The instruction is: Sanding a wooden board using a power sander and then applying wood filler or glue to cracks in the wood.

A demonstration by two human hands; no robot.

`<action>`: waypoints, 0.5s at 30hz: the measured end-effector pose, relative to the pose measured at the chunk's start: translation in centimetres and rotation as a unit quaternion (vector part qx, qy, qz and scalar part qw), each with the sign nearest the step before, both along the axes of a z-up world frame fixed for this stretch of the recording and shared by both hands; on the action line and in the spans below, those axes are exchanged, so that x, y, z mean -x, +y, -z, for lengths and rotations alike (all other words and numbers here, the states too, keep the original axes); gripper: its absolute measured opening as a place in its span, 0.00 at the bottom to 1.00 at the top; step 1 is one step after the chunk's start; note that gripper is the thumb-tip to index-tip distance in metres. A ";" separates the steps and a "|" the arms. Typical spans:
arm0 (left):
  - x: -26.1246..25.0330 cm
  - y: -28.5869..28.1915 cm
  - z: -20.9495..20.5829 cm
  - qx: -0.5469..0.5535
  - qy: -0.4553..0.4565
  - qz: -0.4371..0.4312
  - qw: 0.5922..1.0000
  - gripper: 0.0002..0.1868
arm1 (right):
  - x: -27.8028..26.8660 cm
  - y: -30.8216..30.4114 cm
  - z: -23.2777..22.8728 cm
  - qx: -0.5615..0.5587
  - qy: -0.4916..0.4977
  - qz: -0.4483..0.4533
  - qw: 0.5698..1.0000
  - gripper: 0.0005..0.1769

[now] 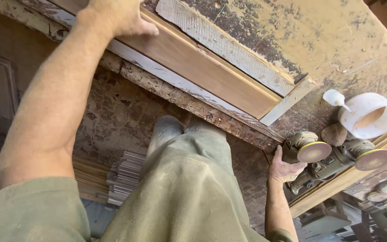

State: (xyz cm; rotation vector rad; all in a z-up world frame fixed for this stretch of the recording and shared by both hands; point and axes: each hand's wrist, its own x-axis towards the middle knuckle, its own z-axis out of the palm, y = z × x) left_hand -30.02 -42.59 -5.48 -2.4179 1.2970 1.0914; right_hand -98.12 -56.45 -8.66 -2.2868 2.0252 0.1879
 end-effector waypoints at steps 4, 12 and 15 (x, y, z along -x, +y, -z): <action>-0.1 -1.8 -3.1 -0.028 0.081 -0.005 0.996 0.47 | 0.7 0.0 0.7 -0.023 0.023 0.039 0.999 0.58; -0.2 3.6 2.5 0.020 -0.176 0.258 0.950 0.47 | 0.4 -0.4 0.0 -0.003 0.003 -0.022 1.000 0.54; 0.1 4.4 -1.4 0.116 -0.198 0.231 0.945 0.49 | -2.7 0.6 -3.5 0.000 -0.040 -0.044 0.998 0.53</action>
